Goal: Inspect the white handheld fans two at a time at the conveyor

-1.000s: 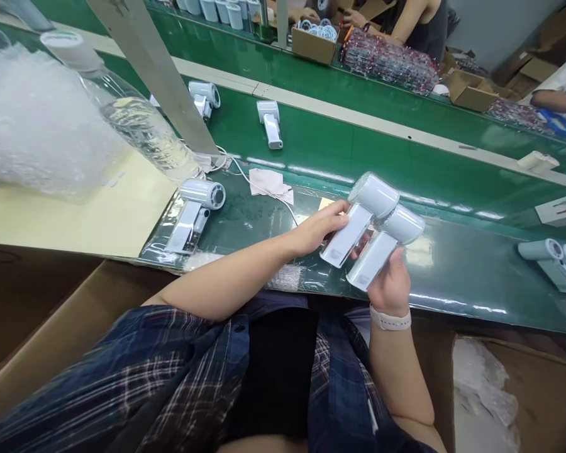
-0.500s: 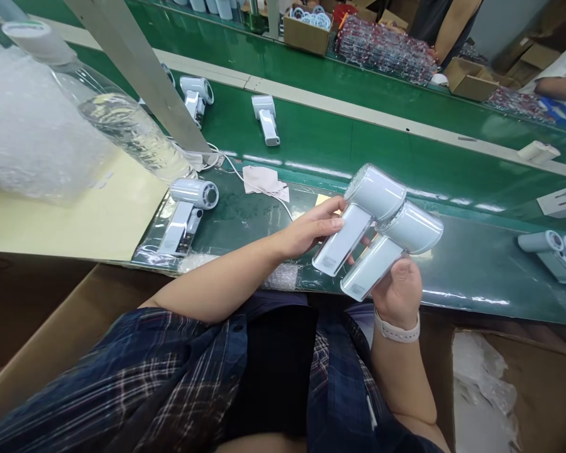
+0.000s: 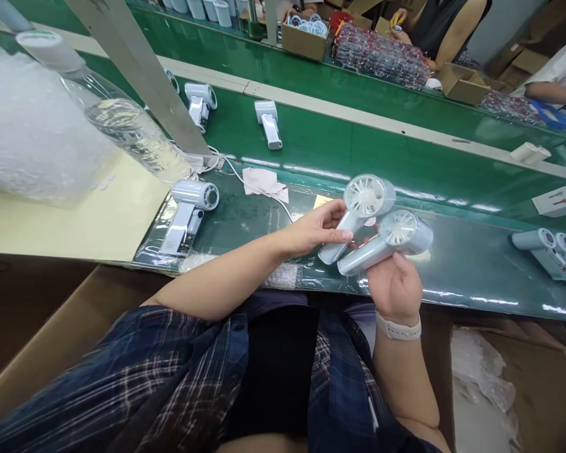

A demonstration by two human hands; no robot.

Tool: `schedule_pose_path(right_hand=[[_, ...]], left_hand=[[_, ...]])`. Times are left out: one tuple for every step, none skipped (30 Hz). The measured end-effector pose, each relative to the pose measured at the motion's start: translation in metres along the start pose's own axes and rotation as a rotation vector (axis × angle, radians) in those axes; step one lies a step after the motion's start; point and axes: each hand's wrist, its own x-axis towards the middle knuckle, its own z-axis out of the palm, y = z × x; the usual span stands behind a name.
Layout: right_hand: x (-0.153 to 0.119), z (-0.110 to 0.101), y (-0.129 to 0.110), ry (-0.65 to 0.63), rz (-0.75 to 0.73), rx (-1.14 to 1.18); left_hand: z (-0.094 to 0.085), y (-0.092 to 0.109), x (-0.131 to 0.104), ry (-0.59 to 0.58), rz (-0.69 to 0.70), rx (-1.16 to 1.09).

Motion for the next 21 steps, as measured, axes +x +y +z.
schedule_pose_path(right_hand=[[0.000,0.000,0.000,0.001,0.028,0.012],[0.000,-0.001,0.000,0.001,0.054,0.016],[0.000,-0.002,0.000,-0.006,0.078,0.017],[-0.001,-0.002,0.000,-0.020,0.095,0.020],[-0.001,-0.002,0.000,-0.039,0.105,0.027],[-0.002,-0.001,0.000,-0.059,0.110,0.037],[-0.002,0.000,0.000,-0.075,0.111,0.047],[-0.002,0.001,-0.001,-0.087,0.107,0.054],[-0.002,0.002,-0.001,-0.094,0.098,0.054],[-0.002,0.002,-0.001,-0.093,0.087,0.050],[-0.002,0.003,-0.001,-0.088,0.076,0.046],[-0.002,0.002,-0.001,-0.081,0.065,0.044],[-0.002,0.001,-0.001,-0.072,0.056,0.047],[-0.002,0.000,-0.001,-0.061,0.049,0.054],[-0.001,-0.002,0.000,-0.052,0.044,0.065],[0.000,-0.004,0.000,-0.045,0.040,0.077],[0.000,-0.006,0.000,-0.037,0.034,0.090],[0.001,-0.007,0.000,-0.025,0.026,0.104],[0.001,-0.008,0.000,-0.005,0.016,0.117],[0.002,-0.009,0.001,0.020,0.002,0.127],[0.003,-0.010,0.001,0.048,-0.014,0.131]], left_hand=[[0.000,0.000,0.000,-0.008,-0.016,0.013],[0.001,0.001,0.001,-0.008,-0.039,0.027],[0.000,0.001,0.001,0.003,-0.062,0.042],[0.000,0.000,0.002,0.028,-0.077,0.056],[-0.001,0.000,0.002,0.064,-0.085,0.067],[-0.002,-0.001,0.003,0.102,-0.089,0.070],[-0.003,-0.002,0.003,0.135,-0.091,0.059],[-0.004,-0.003,0.004,0.158,-0.097,0.036],[-0.005,-0.003,0.004,0.166,-0.107,0.002],[-0.006,-0.004,0.005,0.165,-0.113,-0.035],[-0.007,-0.005,0.005,0.156,-0.116,-0.067],[-0.007,-0.005,0.006,0.143,-0.119,-0.083],[-0.007,-0.005,0.006,0.133,-0.123,-0.083],[-0.007,-0.005,0.006,0.127,-0.126,-0.069],[-0.007,-0.005,0.006,0.124,-0.125,-0.050],[-0.007,-0.005,0.006,0.121,-0.121,-0.033],[-0.006,-0.005,0.006,0.113,-0.112,-0.022],[-0.006,-0.005,0.005,0.101,-0.094,-0.017],[-0.006,-0.004,0.004,0.088,-0.072,-0.019],[-0.006,-0.004,0.004,0.075,-0.052,-0.022],[-0.006,-0.003,0.003,0.066,-0.037,-0.025]])
